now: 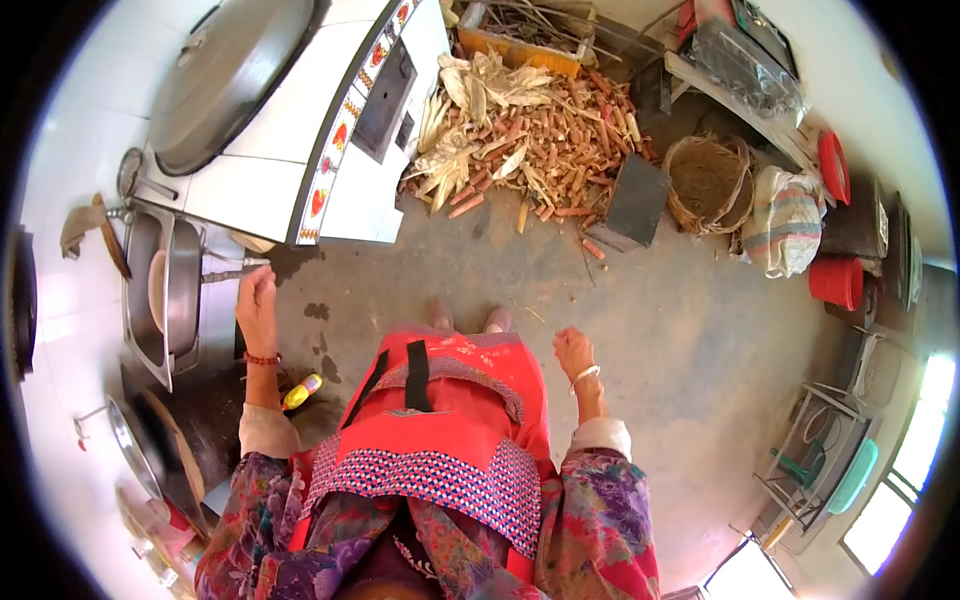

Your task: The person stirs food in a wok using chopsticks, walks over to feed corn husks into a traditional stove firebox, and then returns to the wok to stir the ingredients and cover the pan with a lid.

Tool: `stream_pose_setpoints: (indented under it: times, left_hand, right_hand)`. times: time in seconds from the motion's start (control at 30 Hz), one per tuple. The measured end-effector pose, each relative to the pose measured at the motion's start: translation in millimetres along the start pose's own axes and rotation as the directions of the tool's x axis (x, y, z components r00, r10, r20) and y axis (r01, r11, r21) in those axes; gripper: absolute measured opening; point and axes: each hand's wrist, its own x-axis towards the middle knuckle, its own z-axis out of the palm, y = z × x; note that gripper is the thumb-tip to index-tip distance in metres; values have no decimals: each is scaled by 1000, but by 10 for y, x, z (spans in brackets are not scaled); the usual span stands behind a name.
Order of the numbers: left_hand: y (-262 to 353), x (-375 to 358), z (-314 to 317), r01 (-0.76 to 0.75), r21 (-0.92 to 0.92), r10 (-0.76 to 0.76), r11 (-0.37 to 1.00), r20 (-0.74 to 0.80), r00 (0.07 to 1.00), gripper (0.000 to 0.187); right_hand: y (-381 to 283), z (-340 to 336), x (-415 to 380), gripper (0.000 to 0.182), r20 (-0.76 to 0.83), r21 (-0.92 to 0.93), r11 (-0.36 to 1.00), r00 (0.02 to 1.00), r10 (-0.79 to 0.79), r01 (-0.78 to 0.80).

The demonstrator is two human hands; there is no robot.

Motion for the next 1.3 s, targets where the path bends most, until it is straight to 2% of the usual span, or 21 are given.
stream_pose_setpoints:
  times: [0.03, 0.1, 0.17, 0.23, 0.33, 0.47, 0.6, 0.7, 0.83, 0.93, 1.03, 1.07, 1.13, 1.23, 1.3]
  left_hand:
    - [68, 163, 47, 9, -1, -9, 1000, 5, 1000, 22]
    - [142, 554, 186, -206, 156, 200, 966, 51, 978, 24]
    - [181, 981, 376, -366, 183, 353, 912, 99, 930, 28]
    - [148, 1381, 603, -426, 213, 410, 879, 118, 904, 31]
    - [-31, 1881, 921, -384, 121, 367, 915, 138, 920, 38]
    - [-260, 2448, 1225, -463, 277, 404, 842, 245, 882, 47]
    - [-231, 2864, 1422, -512, 343, 436, 787, 278, 856, 51]
    - [-191, 3204, 1648, -552, 392, 479, 736, 275, 834, 53]
    - [-4, 3556, 1901, -556, 419, 492, 718, 261, 831, 52]
    - [191, 3715, 2014, -590, 418, 497, 691, 318, 807, 52]
    - [249, 3881, 2130, -648, 523, 511, 554, 401, 760, 54]
    - [268, 3903, 2162, -643, 529, 497, 553, 410, 765, 54]
    - [317, 3918, 2201, -629, 535, 474, 564, 414, 777, 52]
    - [301, 3936, 2226, -613, 518, 456, 597, 409, 790, 48]
    - [268, 3960, 2226, -591, 483, 432, 646, 407, 805, 46]
  right_hand:
    - [-196, -33, 124, 19, 2, -6, 1000, 1000, 9, -9]
    - [-628, -66, 390, 19, -23, -52, 997, 998, -61, 60]
    - [-989, -72, 588, 18, -52, -80, 992, 994, -98, 94]
    - [-1297, -16, 739, 18, -91, -105, 985, 985, -145, 135]
    - [-1489, 38, 854, 18, -102, -47, 989, 984, -147, 143]
    - [-1513, 173, 886, 18, -72, -6, 998, 995, -66, 66]
    - [-1365, 260, 854, 20, -34, 7, 999, 999, 35, -35]
    - [-1345, 228, 850, 20, -32, 43, 989, 989, 146, -144]
    - [-1401, 113, 1108, 20, 2, 31, 987, 987, 158, -158]
    - [-1318, 131, 1573, 19, 30, 63, 995, 997, 75, -76]
    - [-1536, 104, 2085, 16, -4, 23, 994, 995, -104, 104]
    - [-1660, 60, 2245, 14, -23, -1, 983, 983, -185, 185]
    - [-1950, 20, 2568, 13, 105, 74, 995, 992, -73, 65]
    - [-2237, 243, 3055, 13, 143, 111, 990, 985, -101, 85]
    - [-2327, 539, 3377, 12, 94, 110, 961, 960, -262, 252]
